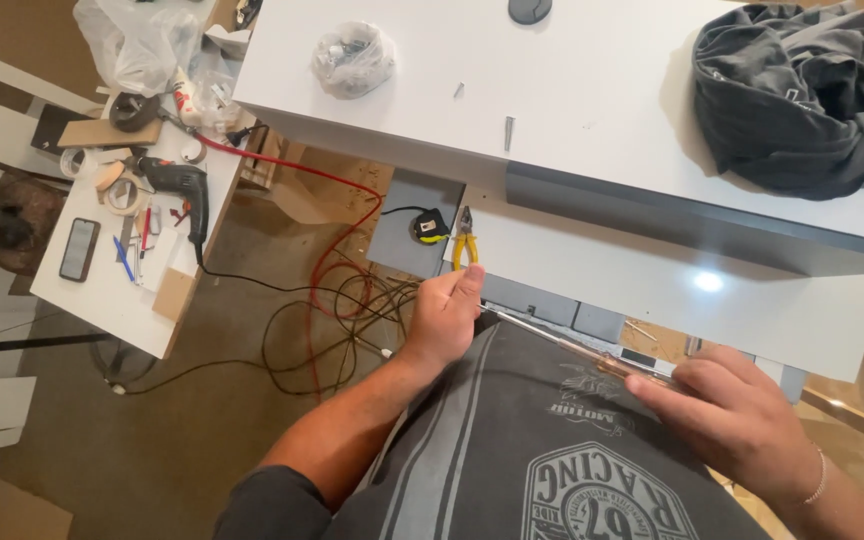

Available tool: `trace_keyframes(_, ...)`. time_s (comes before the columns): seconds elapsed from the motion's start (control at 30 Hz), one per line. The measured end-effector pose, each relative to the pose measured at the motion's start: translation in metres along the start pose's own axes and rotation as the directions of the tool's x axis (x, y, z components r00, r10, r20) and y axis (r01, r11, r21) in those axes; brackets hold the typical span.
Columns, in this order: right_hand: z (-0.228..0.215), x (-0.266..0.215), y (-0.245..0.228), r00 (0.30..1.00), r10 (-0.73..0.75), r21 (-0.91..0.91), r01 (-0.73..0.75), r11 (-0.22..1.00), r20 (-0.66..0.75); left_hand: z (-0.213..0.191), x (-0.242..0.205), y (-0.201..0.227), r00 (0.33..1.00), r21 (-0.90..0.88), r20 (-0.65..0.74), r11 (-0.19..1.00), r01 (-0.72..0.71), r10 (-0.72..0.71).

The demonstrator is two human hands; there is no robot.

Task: Assembling cabinet components, including installing hinges and preparing wiring using various hand tools.

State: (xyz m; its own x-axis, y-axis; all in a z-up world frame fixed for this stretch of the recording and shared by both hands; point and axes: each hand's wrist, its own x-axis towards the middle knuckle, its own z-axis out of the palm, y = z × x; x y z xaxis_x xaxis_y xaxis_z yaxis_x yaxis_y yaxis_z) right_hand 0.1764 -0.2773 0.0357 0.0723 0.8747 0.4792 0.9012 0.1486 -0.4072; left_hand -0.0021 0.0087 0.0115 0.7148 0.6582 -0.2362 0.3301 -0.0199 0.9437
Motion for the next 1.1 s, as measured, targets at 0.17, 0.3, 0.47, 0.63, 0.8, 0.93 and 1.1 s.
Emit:
trace_keyframes(0.17,0.002,0.016,-0.022,0.548,0.787,0.627,-0.727,0.28,0.283,0.005,0.0,-0.007,0.982,0.015,-0.05,0.983,-0.183,0.184)
trace_keyframes(0.3,-0.008,0.02,-0.016,0.219,0.68,0.494,-0.836,-0.238,0.699,0.001,0.002,-0.009,0.943,0.088,-0.079,0.944,-0.317,0.324)
trace_keyframes(0.47,-0.009,0.015,0.005,0.978,0.155,0.064,-0.166,0.984,0.14,-0.007,0.005,0.003,0.992,-0.014,0.047,0.993,-0.114,0.114)
trace_keyframes(0.63,0.008,0.021,-0.004,0.944,0.314,0.254,-0.329,0.909,0.1,-0.013,0.014,-0.003,0.997,-0.01,0.03,0.998,-0.068,0.069)
trace_keyframes(0.8,0.008,0.065,-0.022,0.215,0.802,0.41,-0.911,-0.042,0.558,-0.029,0.032,-0.006,0.997,-0.01,-0.007,0.997,-0.075,0.075)
trace_keyframes(0.93,0.024,0.07,-0.011,0.963,0.251,0.046,-0.256,0.966,0.096,-0.046,0.054,-0.016,1.0,-0.023,0.019,0.999,-0.023,0.024)
trace_keyframes(1.1,0.024,0.145,-0.045,0.076,0.923,0.33,-0.942,-0.057,0.378,-0.07,0.079,-0.017,0.991,-0.058,0.076,0.993,-0.103,0.107)
